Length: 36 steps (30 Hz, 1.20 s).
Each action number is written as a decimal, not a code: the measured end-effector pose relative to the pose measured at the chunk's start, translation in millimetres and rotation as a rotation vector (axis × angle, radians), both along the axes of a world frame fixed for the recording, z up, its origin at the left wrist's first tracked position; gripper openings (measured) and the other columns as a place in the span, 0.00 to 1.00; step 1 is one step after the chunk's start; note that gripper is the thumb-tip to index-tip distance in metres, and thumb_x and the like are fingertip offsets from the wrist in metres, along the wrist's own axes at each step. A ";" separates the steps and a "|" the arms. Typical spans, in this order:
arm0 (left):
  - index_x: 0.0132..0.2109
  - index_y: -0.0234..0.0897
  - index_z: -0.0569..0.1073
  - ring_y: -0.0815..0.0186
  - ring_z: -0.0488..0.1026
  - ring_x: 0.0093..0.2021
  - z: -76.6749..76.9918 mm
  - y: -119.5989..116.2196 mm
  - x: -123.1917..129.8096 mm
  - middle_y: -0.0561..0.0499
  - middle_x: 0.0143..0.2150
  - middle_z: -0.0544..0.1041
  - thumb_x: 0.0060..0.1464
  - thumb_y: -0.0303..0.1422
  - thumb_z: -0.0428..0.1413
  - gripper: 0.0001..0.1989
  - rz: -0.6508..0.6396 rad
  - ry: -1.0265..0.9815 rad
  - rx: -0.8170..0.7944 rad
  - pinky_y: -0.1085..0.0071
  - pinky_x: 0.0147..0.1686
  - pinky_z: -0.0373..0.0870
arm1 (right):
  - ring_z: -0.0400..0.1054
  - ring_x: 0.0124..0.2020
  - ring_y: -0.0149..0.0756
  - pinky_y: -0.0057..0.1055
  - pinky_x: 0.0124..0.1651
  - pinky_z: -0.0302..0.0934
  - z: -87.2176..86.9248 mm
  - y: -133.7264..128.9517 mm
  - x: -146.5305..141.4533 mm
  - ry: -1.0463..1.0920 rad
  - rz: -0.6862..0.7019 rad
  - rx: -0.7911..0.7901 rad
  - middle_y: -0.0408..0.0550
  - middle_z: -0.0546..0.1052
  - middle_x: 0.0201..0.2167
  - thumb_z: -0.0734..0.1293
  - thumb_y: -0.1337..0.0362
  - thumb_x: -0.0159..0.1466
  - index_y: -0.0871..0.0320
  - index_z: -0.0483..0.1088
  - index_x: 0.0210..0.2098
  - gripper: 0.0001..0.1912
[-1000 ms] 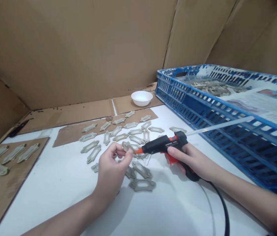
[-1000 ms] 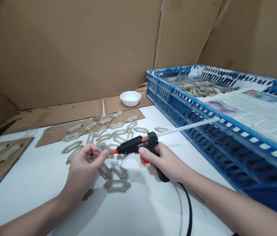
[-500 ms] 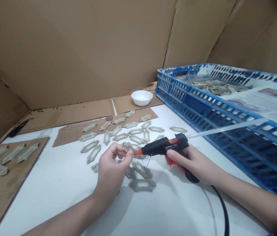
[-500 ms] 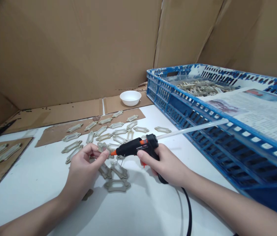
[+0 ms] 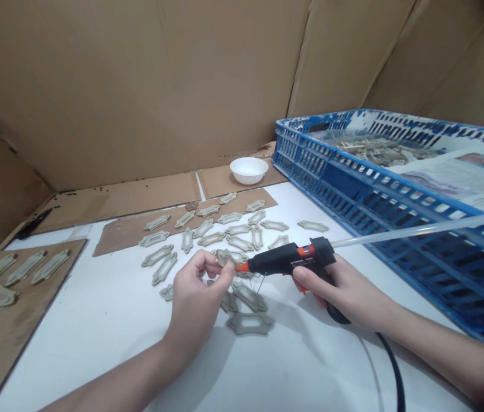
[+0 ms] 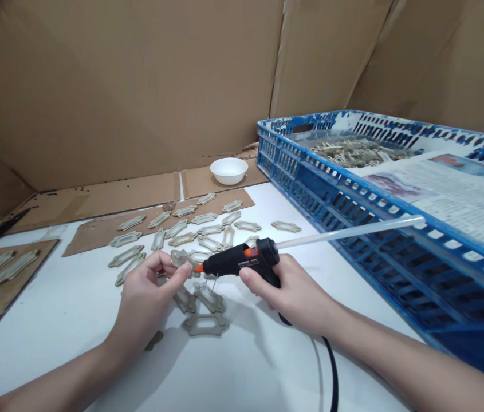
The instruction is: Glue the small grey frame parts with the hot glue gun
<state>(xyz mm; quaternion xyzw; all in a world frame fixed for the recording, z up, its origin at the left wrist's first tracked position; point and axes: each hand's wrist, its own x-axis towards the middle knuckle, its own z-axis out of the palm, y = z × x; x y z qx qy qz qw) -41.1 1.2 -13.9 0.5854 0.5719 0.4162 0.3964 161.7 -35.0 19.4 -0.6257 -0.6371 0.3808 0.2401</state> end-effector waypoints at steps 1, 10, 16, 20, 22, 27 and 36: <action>0.24 0.38 0.57 0.73 0.58 0.23 0.1 -0.3 -0.1 0.58 0.22 0.60 0.46 0.39 0.55 0.14 -0.001 0.000 0.000 0.77 0.24 0.56 | 0.54 0.17 0.27 0.24 0.19 0.49 0.4 0.1 -0.1 -0.012 -0.001 0.016 0.40 0.58 0.15 0.55 0.46 0.58 0.59 0.61 0.21 0.22; 0.24 0.37 0.57 0.73 0.57 0.23 -1.0 -0.5 0.6 0.59 0.22 0.59 0.47 0.38 0.55 0.14 -0.001 0.007 0.003 0.77 0.24 0.55 | 0.54 0.19 0.28 0.25 0.21 0.50 6.0 -0.4 -1.1 -0.036 0.021 0.092 0.41 0.60 0.16 0.56 0.50 0.59 0.59 0.65 0.25 0.19; 0.23 0.37 0.58 0.73 0.57 0.23 0.3 -0.2 0.8 0.58 0.22 0.59 0.46 0.38 0.55 0.14 0.004 0.013 0.009 0.77 0.25 0.55 | 0.55 0.17 0.27 0.25 0.19 0.50 5.5 -2.1 0.2 -0.028 0.029 0.066 0.40 0.61 0.14 0.57 0.50 0.58 0.59 0.64 0.24 0.19; 0.23 0.37 0.58 0.72 0.58 0.24 0.9 -0.1 0.3 0.58 0.22 0.60 0.45 0.38 0.55 0.14 0.031 0.010 0.007 0.76 0.25 0.55 | 0.56 0.16 0.27 0.25 0.19 0.52 5.7 -2.2 -0.2 -0.077 0.015 0.099 0.39 0.61 0.14 0.57 0.51 0.58 0.58 0.64 0.23 0.18; 0.24 0.37 0.59 0.72 0.58 0.24 0.8 -0.1 0.2 0.57 0.22 0.61 0.46 0.38 0.55 0.13 0.030 0.005 0.005 0.76 0.26 0.56 | 0.57 0.17 0.28 0.25 0.20 0.52 5.5 -1.5 -1.4 -0.087 0.013 0.098 0.40 0.63 0.15 0.57 0.51 0.58 0.58 0.66 0.25 0.17; 0.24 0.37 0.60 0.71 0.59 0.25 0.8 0.2 0.9 0.56 0.22 0.61 0.46 0.37 0.55 0.11 -0.001 -0.041 0.023 0.75 0.27 0.58 | 0.61 0.22 0.31 0.26 0.24 0.56 0.8 1.7 -1.6 -0.077 -0.023 0.135 0.44 0.69 0.21 0.58 0.52 0.58 0.60 0.68 0.27 0.17; 0.28 0.37 0.64 0.71 0.59 0.25 4.0 5.4 -0.9 0.56 0.24 0.61 0.47 0.37 0.53 0.08 -0.001 -0.097 -0.016 0.75 0.24 0.55 | 0.58 0.15 0.30 0.26 0.17 0.53 -3.6 7.5 12.5 0.106 -0.332 0.202 0.42 0.64 0.12 0.57 0.46 0.57 0.62 0.70 0.33 0.25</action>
